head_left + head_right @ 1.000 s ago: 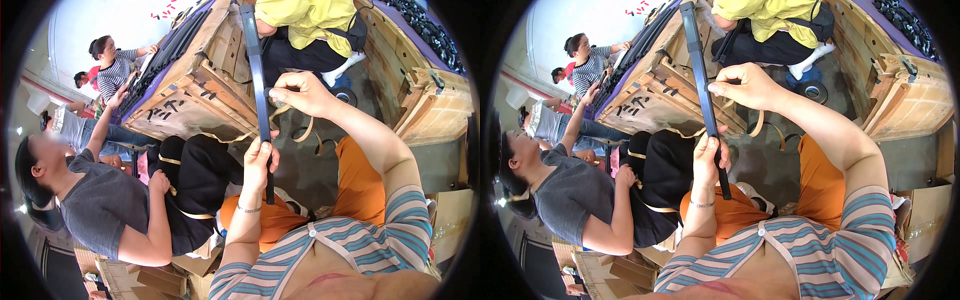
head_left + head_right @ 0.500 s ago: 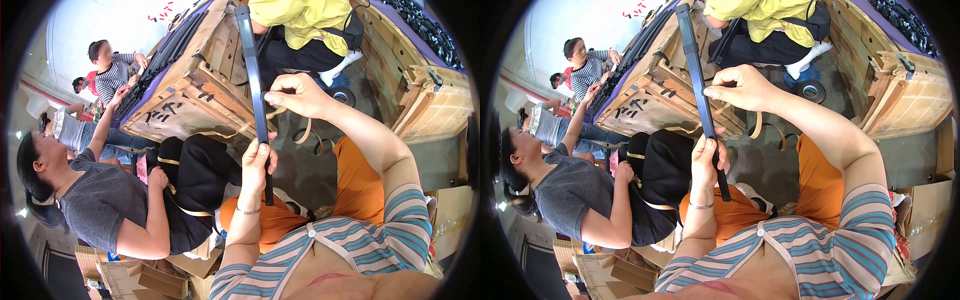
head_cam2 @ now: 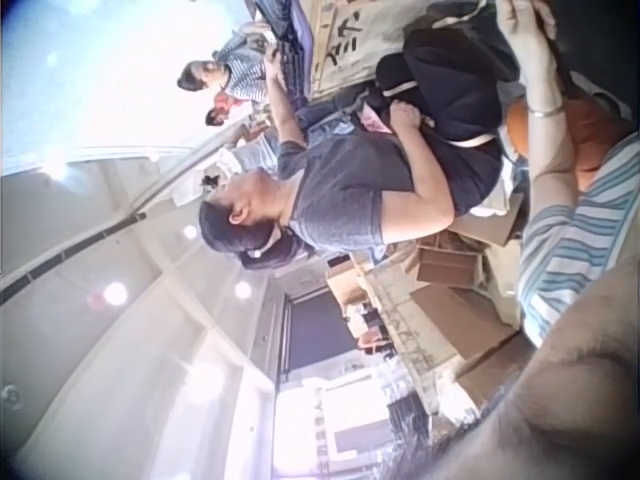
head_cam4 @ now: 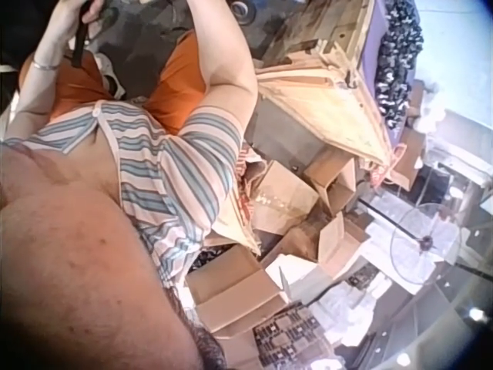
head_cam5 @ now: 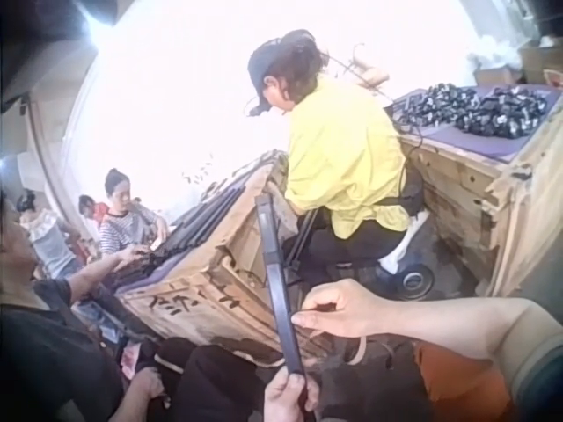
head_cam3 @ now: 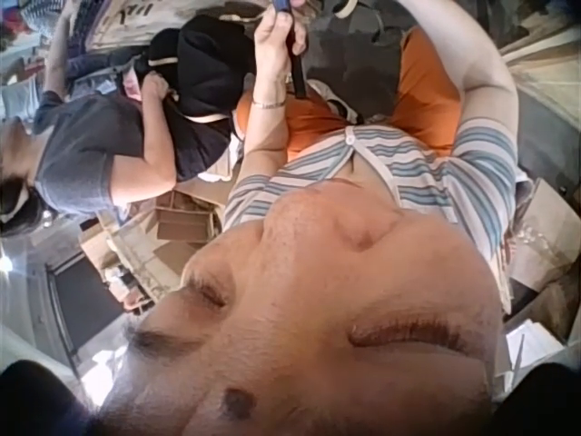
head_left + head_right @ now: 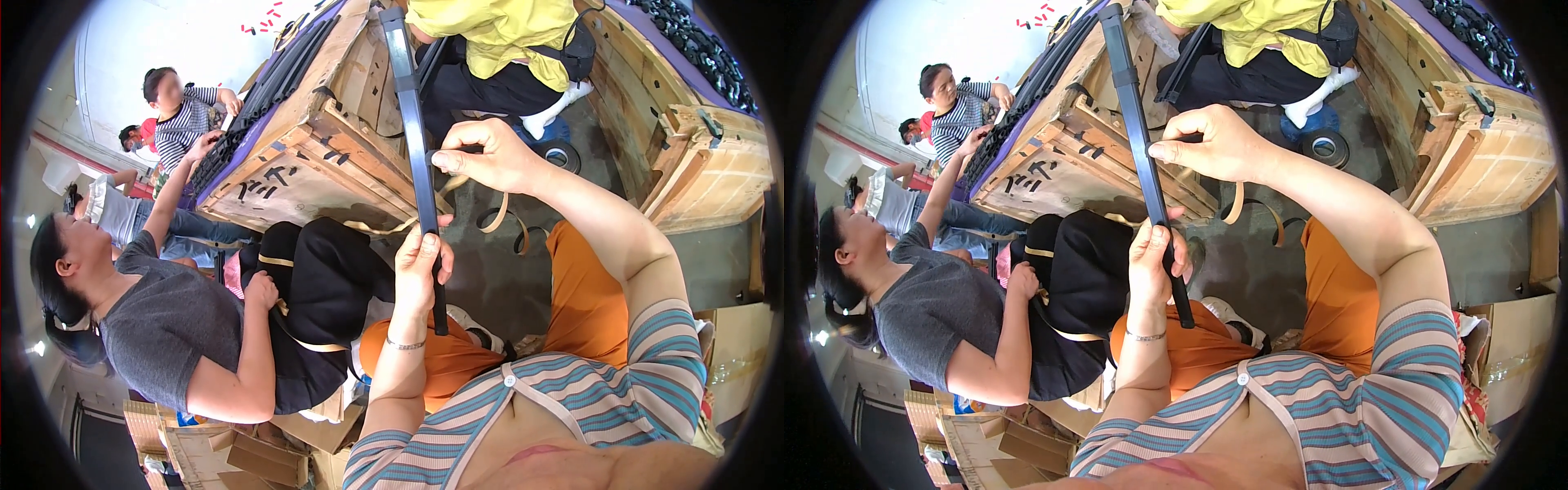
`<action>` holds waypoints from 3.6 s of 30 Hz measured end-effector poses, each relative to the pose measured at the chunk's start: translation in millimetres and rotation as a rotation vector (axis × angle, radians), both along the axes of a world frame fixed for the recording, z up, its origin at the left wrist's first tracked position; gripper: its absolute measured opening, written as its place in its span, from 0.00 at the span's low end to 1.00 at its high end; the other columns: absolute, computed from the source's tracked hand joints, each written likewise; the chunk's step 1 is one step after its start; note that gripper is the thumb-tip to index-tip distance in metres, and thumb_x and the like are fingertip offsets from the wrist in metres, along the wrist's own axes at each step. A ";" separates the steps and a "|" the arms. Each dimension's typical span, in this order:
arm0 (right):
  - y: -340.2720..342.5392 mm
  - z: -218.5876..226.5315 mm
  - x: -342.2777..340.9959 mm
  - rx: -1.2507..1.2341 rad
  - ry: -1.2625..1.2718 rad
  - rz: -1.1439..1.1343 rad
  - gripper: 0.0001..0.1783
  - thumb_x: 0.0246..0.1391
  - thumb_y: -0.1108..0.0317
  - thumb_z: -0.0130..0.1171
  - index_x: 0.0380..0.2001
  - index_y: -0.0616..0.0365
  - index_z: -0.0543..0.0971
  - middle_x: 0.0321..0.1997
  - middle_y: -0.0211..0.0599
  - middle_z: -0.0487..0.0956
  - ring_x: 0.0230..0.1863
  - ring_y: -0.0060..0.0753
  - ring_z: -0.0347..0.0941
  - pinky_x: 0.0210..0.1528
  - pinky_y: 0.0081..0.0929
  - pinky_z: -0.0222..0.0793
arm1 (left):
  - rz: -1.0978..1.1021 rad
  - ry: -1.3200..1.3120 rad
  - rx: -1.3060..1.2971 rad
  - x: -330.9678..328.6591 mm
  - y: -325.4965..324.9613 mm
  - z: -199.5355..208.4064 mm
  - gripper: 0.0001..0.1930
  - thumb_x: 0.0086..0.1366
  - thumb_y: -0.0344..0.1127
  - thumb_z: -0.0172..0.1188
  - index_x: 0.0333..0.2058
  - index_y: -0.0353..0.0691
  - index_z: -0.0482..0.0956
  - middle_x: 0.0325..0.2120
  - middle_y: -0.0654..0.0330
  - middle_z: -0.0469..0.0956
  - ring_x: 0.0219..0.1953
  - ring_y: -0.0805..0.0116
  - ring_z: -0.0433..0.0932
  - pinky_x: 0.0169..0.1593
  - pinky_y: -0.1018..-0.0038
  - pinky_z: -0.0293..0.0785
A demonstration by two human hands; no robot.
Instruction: Applying yellow adhesive tape to black plastic strips on an assembly line.
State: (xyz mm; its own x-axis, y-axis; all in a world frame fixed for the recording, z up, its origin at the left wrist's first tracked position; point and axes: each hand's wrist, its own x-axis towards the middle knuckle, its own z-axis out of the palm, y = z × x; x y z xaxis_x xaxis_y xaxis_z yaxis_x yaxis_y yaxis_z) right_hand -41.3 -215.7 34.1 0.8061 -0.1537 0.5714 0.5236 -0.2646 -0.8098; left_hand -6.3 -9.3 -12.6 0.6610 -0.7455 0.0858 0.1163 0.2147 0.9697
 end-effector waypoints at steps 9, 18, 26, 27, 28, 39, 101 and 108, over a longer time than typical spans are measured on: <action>1.3 0.1 -0.4 -0.013 0.070 0.013 0.12 0.52 0.64 0.59 0.23 0.62 0.76 0.20 0.24 0.72 0.24 0.12 0.65 0.26 0.15 0.61 | -0.001 -0.008 0.006 -1.8 0.1 -2.7 0.14 0.67 0.38 0.45 0.45 0.34 0.70 0.12 0.64 0.66 0.12 0.81 0.58 0.16 0.86 0.53; 6.9 -2.1 4.9 0.123 0.116 0.051 0.08 0.51 0.69 0.59 0.29 0.64 0.79 0.24 0.25 0.73 0.28 0.12 0.66 0.31 0.15 0.62 | -0.004 -0.128 0.025 -3.5 -2.0 -8.3 0.13 0.67 0.40 0.45 0.33 0.35 0.69 0.09 0.67 0.63 0.10 0.82 0.57 0.15 0.85 0.53; 13.6 -5.9 7.0 0.144 0.026 -0.076 0.06 0.49 0.71 0.59 0.27 0.64 0.79 0.23 0.23 0.72 0.26 0.11 0.64 0.28 0.14 0.60 | 0.052 -0.206 0.040 -5.2 -8.6 -9.4 0.12 0.68 0.40 0.45 0.31 0.37 0.69 0.11 0.66 0.64 0.10 0.81 0.58 0.15 0.85 0.53; 14.0 -6.0 7.5 0.144 0.032 -0.092 0.06 0.49 0.71 0.59 0.27 0.64 0.79 0.23 0.23 0.72 0.26 0.11 0.64 0.28 0.14 0.60 | 0.051 -0.148 0.033 -5.5 -10.6 -9.8 0.13 0.68 0.41 0.45 0.31 0.37 0.69 0.12 0.65 0.65 0.11 0.81 0.58 0.15 0.85 0.54; 14.1 -5.8 8.0 0.170 0.035 -0.095 0.07 0.50 0.70 0.59 0.27 0.64 0.79 0.22 0.23 0.72 0.24 0.11 0.64 0.27 0.13 0.60 | 0.050 -0.089 0.026 -5.8 -12.2 -10.5 0.13 0.68 0.41 0.44 0.31 0.37 0.69 0.13 0.65 0.66 0.11 0.81 0.58 0.16 0.85 0.54; 9.4 12.8 -4.7 0.099 0.099 0.039 0.09 0.55 0.68 0.54 0.27 0.62 0.77 0.17 0.18 0.65 0.19 0.08 0.55 0.20 0.12 0.50 | 0.144 -0.226 -0.129 7.4 6.9 -5.4 0.11 0.64 0.40 0.52 0.34 0.36 0.70 0.17 0.64 0.68 0.12 0.79 0.63 0.18 0.84 0.60; 17.8 22.1 -16.2 -0.026 -0.136 -0.143 0.09 0.48 0.67 0.63 0.21 0.63 0.79 0.16 0.25 0.69 0.18 0.10 0.60 0.18 0.15 0.53 | -0.129 0.174 -0.442 8.2 16.7 5.0 0.22 0.62 0.52 0.50 0.32 0.33 0.67 0.10 0.57 0.66 0.07 0.74 0.58 0.13 0.79 0.54; 15.8 20.6 -15.2 0.004 -0.070 -0.101 0.09 0.48 0.69 0.62 0.23 0.64 0.78 0.18 0.26 0.69 0.20 0.11 0.60 0.20 0.15 0.54 | -0.248 0.195 -0.477 4.8 15.6 7.4 0.25 0.62 0.54 0.49 0.28 0.30 0.67 0.09 0.54 0.67 0.06 0.73 0.61 0.12 0.79 0.58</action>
State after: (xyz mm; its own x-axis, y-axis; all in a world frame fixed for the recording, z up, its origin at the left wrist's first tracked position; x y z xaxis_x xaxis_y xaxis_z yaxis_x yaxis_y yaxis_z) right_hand -56.5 -199.9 54.7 0.7448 -0.2343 0.6248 0.5494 -0.3160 -0.7735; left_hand -1.6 6.3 -5.1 0.5083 -0.7892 0.3447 0.3859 0.5666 0.7281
